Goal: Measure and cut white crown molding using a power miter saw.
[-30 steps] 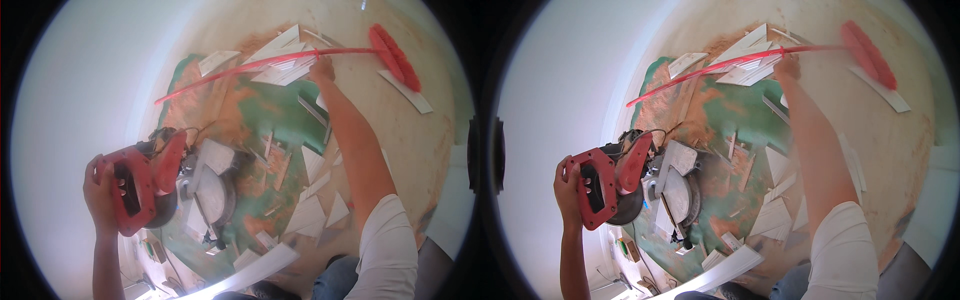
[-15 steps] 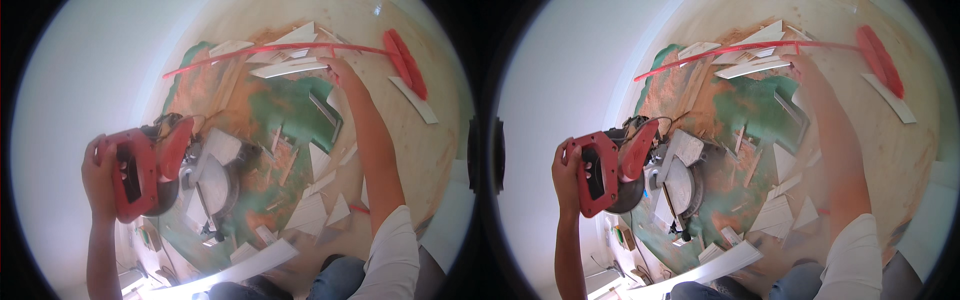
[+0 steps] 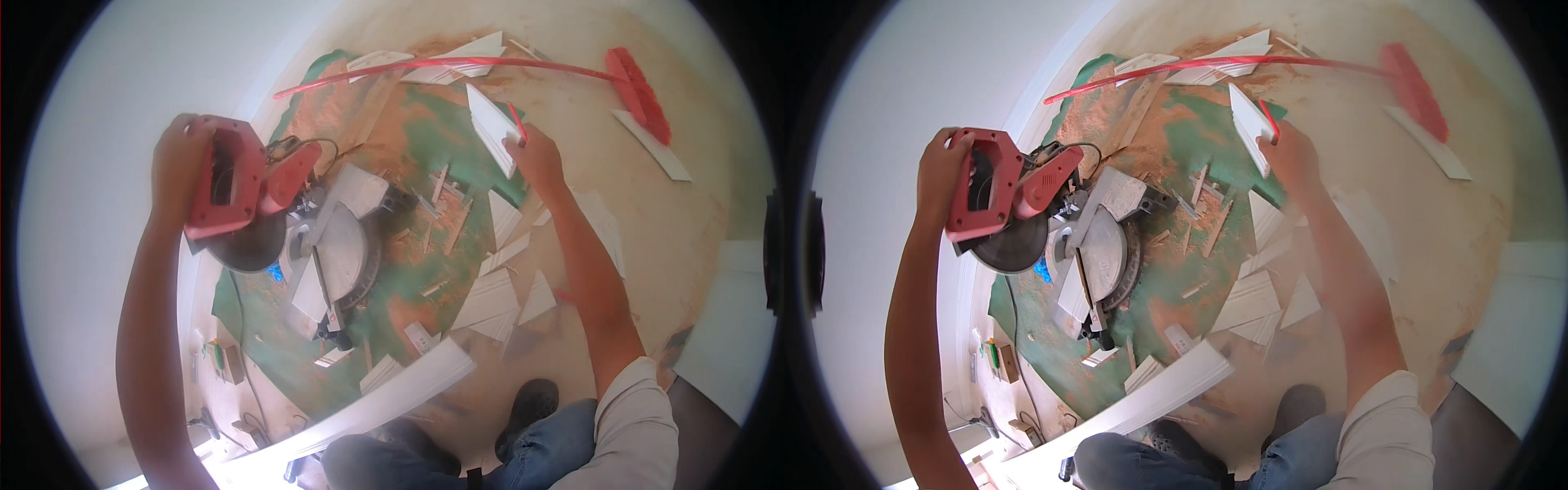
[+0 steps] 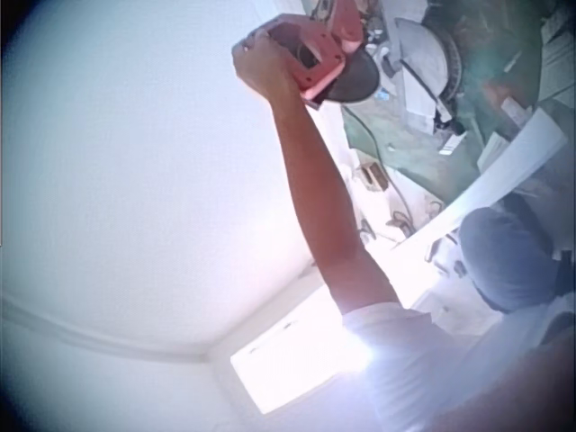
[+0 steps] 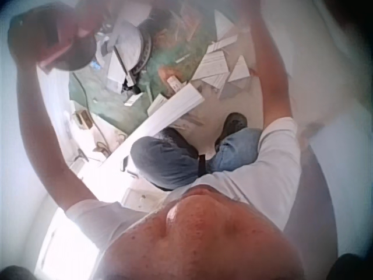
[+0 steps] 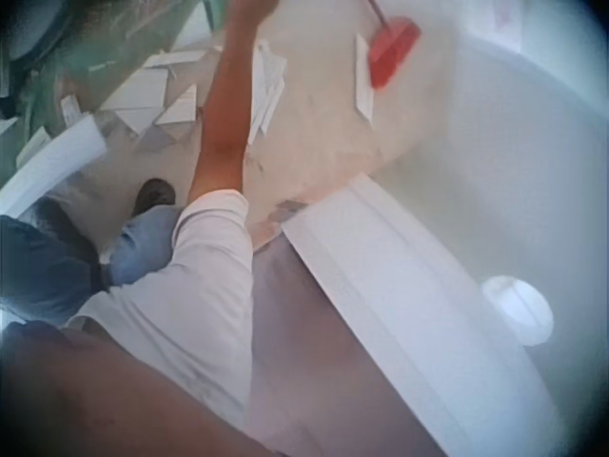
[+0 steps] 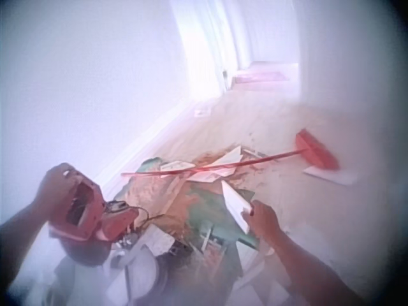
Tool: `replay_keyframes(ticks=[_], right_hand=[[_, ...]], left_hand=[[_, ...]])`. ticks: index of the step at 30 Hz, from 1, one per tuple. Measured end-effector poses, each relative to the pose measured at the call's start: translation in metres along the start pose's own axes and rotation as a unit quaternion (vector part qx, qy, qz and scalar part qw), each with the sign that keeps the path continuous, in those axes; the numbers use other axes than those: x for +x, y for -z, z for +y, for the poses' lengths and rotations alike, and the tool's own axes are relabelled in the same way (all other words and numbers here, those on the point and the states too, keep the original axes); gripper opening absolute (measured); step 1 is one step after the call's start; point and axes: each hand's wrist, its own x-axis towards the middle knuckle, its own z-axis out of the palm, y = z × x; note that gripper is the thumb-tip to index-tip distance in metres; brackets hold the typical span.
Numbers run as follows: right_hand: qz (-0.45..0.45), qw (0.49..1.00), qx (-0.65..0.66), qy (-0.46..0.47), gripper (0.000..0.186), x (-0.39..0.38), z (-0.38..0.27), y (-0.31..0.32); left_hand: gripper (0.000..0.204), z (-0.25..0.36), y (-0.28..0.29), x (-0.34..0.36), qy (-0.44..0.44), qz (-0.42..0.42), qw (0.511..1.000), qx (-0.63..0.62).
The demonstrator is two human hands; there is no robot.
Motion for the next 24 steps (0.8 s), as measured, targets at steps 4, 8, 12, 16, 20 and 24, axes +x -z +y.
replay_keyframes(ticks=[4, 8, 12, 16, 20, 24], right_hand=[[0.029, 0.999, 0.006, -0.045, 0.028, -0.027, -0.019, 0.059], [0.031, 0.975, 0.213, -0.046, 0.034, -0.074, 0.006, 0.071], [-0.055, 0.913, 0.360, -0.185, 0.038, -0.143, -0.015, 0.110], [-0.048, 0.836, 0.478, -0.267, 0.035, -0.198, -0.034, 0.136], [-0.094, 0.799, 0.522, -0.283, 0.034, -0.239, -0.068, 0.144], [-0.164, 0.779, 0.542, -0.271, 0.037, -0.284, -0.104, 0.132]], left_hand=[[0.040, 0.006, 0.015, 0.006, -0.039, 0.046, 0.997, 0.047], [0.040, -0.025, 0.003, 0.028, -0.147, 0.066, 0.976, 0.150], [0.036, 0.011, -0.010, -0.002, -0.327, 0.218, 0.917, 0.064], [0.032, 0.119, -0.004, -0.153, -0.291, -0.087, 0.937, -0.171], [0.030, 0.102, -0.034, -0.278, -0.382, -0.279, 0.880, -0.032], [0.032, 0.045, -0.080, -0.330, -0.151, -0.369, 0.870, -0.289]])
